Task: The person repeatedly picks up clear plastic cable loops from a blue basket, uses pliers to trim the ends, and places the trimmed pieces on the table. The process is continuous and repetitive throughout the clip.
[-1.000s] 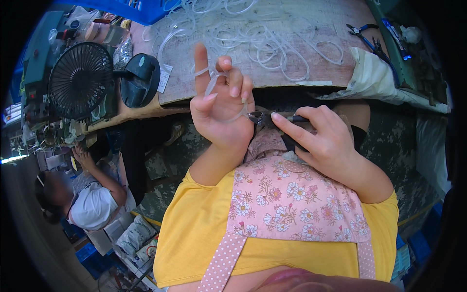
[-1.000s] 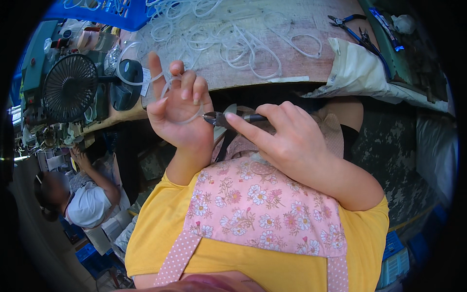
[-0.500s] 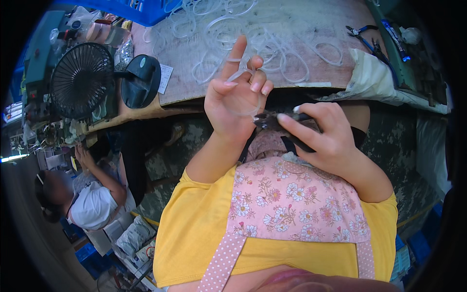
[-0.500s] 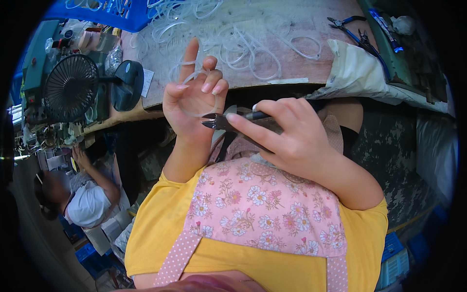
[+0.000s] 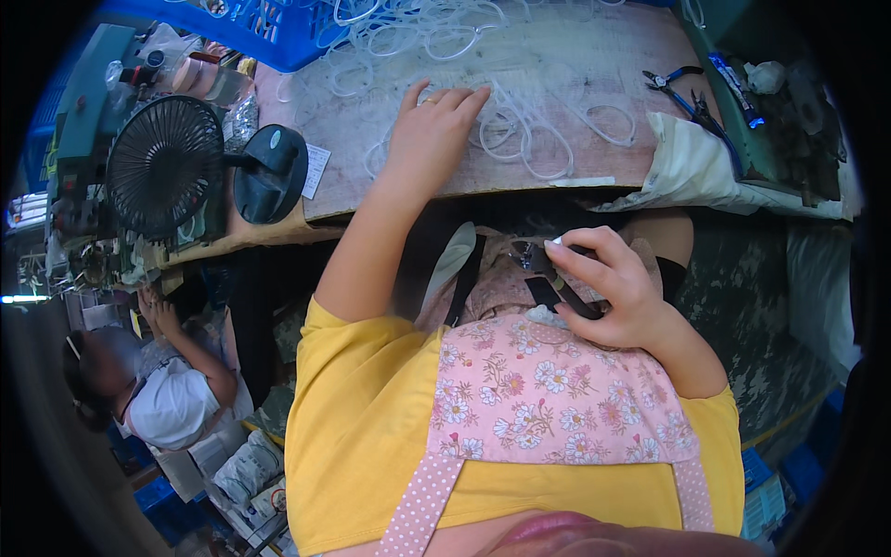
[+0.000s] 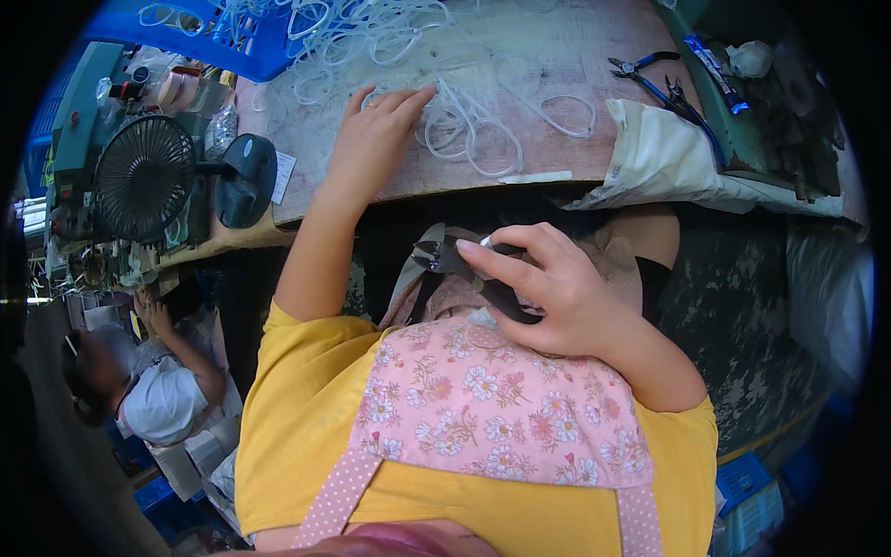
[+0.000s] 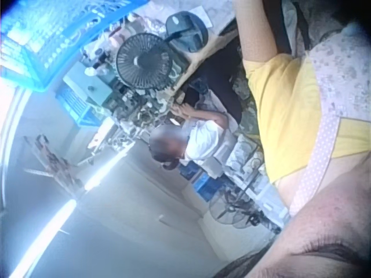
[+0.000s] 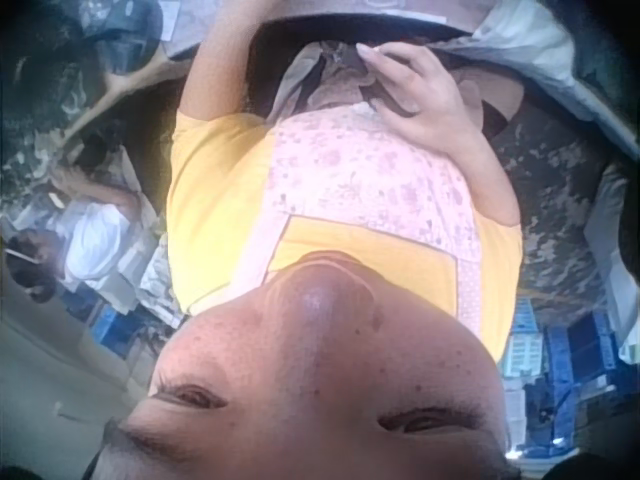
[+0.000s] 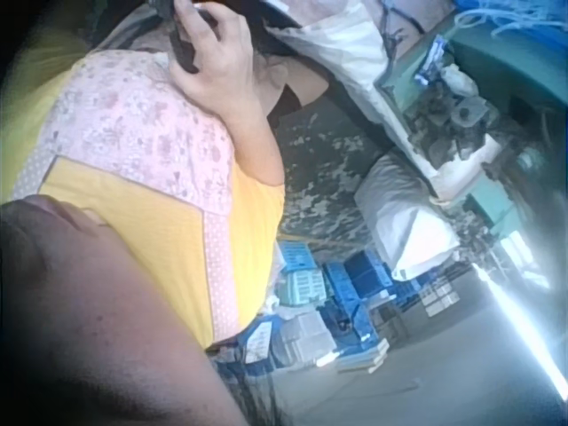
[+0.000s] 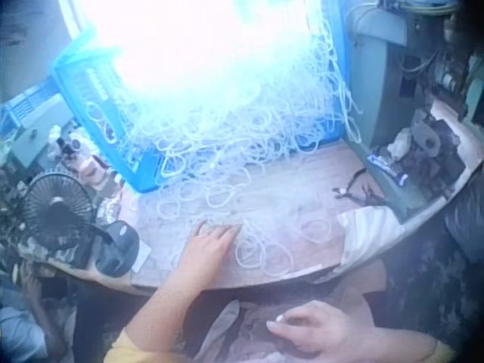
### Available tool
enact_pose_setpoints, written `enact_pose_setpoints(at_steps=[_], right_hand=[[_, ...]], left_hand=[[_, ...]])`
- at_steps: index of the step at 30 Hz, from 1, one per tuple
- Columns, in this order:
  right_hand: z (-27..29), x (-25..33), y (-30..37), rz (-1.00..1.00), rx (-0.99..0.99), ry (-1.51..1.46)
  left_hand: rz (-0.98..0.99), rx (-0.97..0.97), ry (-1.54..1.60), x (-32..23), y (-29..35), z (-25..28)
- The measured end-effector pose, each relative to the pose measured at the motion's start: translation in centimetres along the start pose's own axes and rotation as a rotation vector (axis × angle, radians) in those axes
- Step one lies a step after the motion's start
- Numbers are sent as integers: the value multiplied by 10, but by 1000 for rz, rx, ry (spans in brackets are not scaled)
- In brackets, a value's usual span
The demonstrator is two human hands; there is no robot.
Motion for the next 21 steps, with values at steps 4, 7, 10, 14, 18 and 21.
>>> enact_pose_setpoints(at_steps=[4,7,10,14,18,21], right_hand=[[7,-1,10,-47,-48,-45],[12,-9,19,-197,-107,-169],[4,-20,20,-368,-152,-438],[-9,-27,9,-570,-305,-944],[-3,-12,-5,-392,1,-275],[-3,0,-15,-174,106,151]], left_hand=[[-91,-38,-37,11,-13,-10],[-90,-226,126,11,-8,3],[-73,-368,277,7,-2,17],[461,-144,1411,0,17,14],[570,-148,2174,-24,42,21],[563,-101,2391,-33,46,31]])
Point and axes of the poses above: each hand's wrist, its own y-axis away from the middle knuckle, its own z-axis out of the back of the hand, x = y × z, the point moved 3 cm from there along -y, towards the middle knuckle, and after that the axes turned 10 degrees about z, right-handed, at the moved point
